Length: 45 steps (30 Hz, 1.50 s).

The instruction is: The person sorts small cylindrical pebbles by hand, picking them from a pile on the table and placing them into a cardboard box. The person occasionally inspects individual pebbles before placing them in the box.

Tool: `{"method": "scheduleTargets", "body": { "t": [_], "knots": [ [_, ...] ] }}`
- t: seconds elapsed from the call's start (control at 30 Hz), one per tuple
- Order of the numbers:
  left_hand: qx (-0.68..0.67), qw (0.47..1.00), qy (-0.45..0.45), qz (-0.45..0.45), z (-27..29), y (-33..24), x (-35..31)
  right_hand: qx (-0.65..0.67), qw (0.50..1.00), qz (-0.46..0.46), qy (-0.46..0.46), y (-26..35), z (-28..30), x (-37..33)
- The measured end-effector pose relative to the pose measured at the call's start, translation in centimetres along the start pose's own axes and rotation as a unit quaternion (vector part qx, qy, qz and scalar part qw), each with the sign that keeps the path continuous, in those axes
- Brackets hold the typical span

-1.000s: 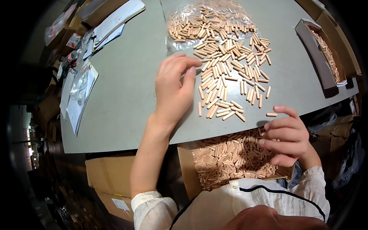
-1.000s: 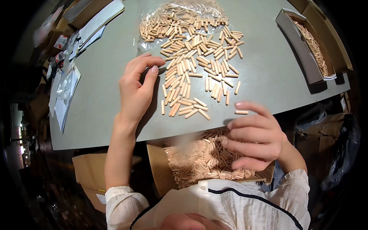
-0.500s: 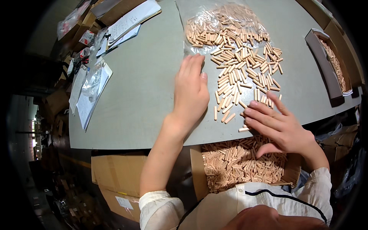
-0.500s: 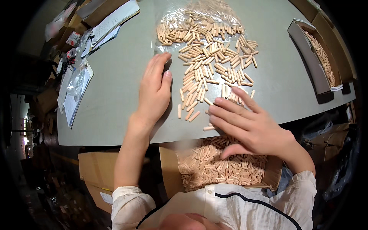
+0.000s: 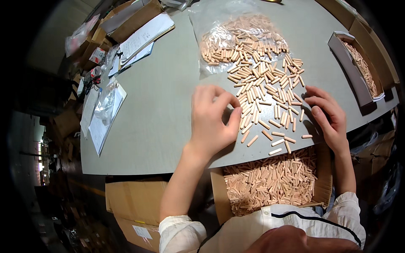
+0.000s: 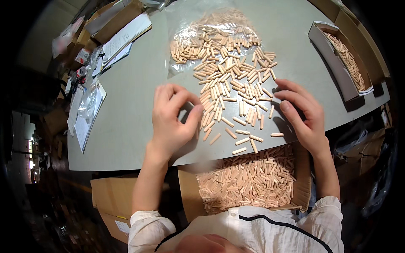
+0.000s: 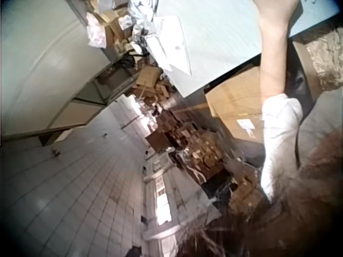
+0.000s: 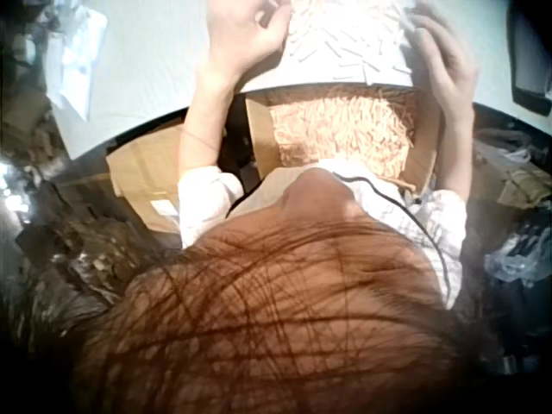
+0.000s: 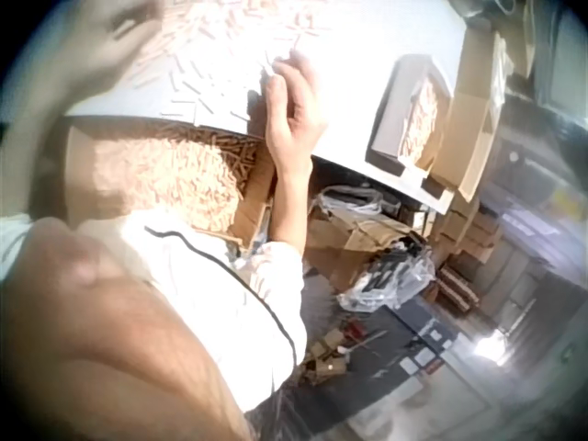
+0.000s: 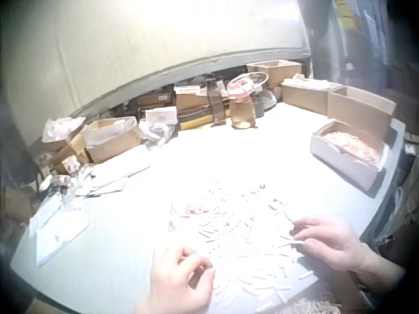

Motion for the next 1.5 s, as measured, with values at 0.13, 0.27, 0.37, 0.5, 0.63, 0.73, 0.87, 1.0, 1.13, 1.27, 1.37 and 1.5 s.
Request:
{"method": "scheduleTargets", "body": {
  "t": [0.13, 0.27, 0.37, 0.5, 0.63, 0.73, 0.87, 1.0, 1.13, 1.27, 1.37, 1.5],
  "knots": [
    [0.047, 0.998, -0.003, -0.031, -0.3, -0.2, -0.3, -0.059, 0.997, 0.044, 0.016, 0.4, -0.3, 0.0],
    [0.067, 0.996, -0.009, -0.061, -0.4, -0.3, -0.2, -0.033, 0.999, 0.026, 0.0, 0.4, -0.2, -0.2],
    [0.056, 0.995, -0.022, -0.078, -0.3, -0.7, -0.1, 0.021, 0.999, 0.019, -0.025, 0.2, 0.2, 0.2],
    [0.002, 0.991, -0.039, -0.132, 0.1, -1.7, 0.4, 0.036, 0.997, 0.066, 0.023, 1.8, -0.4, 4.1],
    [0.005, 0.986, -0.067, -0.152, 0.5, -1.8, 0.3, 0.142, 0.962, 0.006, 0.232, 3.8, -4.6, 8.2],
    [0.007, 0.985, -0.094, -0.146, 1.0, -1.5, 0.2, 0.186, 0.944, 0.008, 0.271, 3.2, -7.0, 9.7],
    [-0.015, 0.985, -0.104, -0.136, 1.1, -1.3, 0.4, 0.27, 0.931, -0.028, 0.244, 1.8, -8.1, 10.2],
    [-0.097, 0.989, -0.064, -0.096, 0.6, -1.1, 0.1, 0.312, 0.922, -0.048, 0.224, 2.2, -8.1, 9.6],
    [-0.135, 0.983, -0.075, -0.101, 0.3, -1.3, 0.0, 0.318, 0.918, -0.039, 0.235, 2.4, -8.4, 9.5],
    [-0.22, 0.974, -0.04, -0.023, -0.1, -0.9, -0.1, 0.318, 0.922, -0.018, 0.218, 1.9, -8.5, 9.2],
    [-0.332, 0.939, -0.006, 0.086, -0.3, -0.8, -0.3, 0.342, 0.919, -0.035, 0.195, 1.8, -8.4, 9.1],
    [-0.305, 0.947, 0.029, 0.101, 0.0, -0.3, -0.4, 0.344, 0.918, -0.049, 0.189, 2.1, -8.4, 9.3]
  ]
}}
Point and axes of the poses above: each hand's wrist, its own x-axis towards the middle knuckle, its own z-axis out of the back of the hand, y = z × x, the point moved 3 cm from there along x, towards the middle knuckle, and after that the axes turned 11 degrees about z, right-handed, at the moved point
